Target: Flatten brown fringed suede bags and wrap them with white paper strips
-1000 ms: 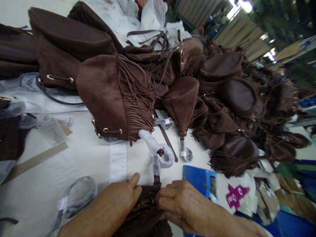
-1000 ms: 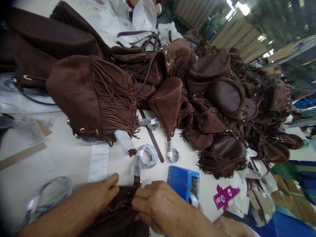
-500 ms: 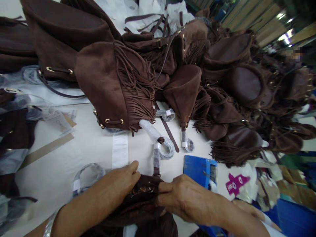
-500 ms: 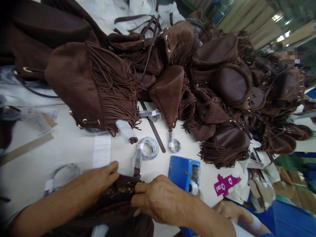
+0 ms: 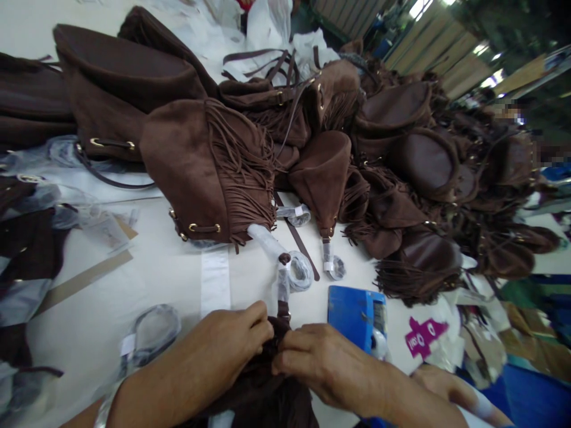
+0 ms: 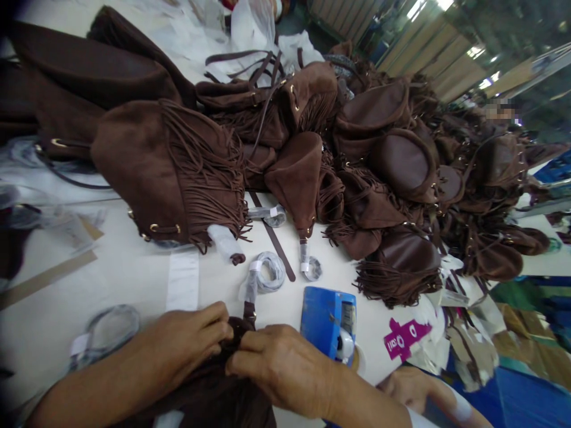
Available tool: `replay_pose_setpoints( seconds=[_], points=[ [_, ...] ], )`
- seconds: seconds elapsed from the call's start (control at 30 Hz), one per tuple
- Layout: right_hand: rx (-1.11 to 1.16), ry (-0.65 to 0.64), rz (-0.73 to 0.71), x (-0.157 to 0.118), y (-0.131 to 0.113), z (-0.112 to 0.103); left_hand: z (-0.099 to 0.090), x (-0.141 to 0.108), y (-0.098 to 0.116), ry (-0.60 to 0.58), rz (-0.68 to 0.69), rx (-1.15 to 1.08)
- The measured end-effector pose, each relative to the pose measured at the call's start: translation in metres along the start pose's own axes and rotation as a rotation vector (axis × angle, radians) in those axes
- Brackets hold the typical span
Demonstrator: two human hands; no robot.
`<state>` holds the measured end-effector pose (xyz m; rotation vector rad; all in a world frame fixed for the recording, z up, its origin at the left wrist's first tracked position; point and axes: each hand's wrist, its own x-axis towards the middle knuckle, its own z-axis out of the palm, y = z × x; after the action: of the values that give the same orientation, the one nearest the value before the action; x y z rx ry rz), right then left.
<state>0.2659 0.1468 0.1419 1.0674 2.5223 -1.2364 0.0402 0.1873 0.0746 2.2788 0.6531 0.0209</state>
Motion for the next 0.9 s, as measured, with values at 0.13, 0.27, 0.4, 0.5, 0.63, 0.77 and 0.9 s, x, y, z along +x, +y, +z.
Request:
replay_pose_setpoints(
  seconds=[0.13, 0.27, 0.4, 0.5, 0.63, 0.77, 0.9],
  points=[
    [0.049, 0.027, -0.002, 0.001, 0.0, 0.006, -0.005, 0.011, 0.007, 0.049, 0.091, -0.066],
    [0.16, 0.058, -0.021, 0.001, 0.0, 0.008, 0.001, 0.017, 0.008, 0.059, 0.158, 0.059],
    [0.303, 0.081, -0.052, 0.003, 0.001, 0.009, 0.013, 0.021, 0.004, 0.08, 0.238, 0.141],
    [0.367, 0.093, -0.037, 0.003, 0.0, 0.009, 0.021, 0.027, 0.001, 0.085, 0.232, 0.161],
    [0.346, 0.061, 0.025, 0.002, -0.001, 0.009, 0.02, 0.032, -0.001, 0.022, 0.19, 0.13],
    [0.22, 0.023, 0.081, 0.0, -0.004, 0.009, 0.001, 0.012, 0.001, -0.033, -0.069, -0.195],
    [0.249, 0.001, 0.158, 0.003, -0.006, 0.0, -0.005, -0.025, 0.014, -0.134, -0.139, -0.331]
  ],
)
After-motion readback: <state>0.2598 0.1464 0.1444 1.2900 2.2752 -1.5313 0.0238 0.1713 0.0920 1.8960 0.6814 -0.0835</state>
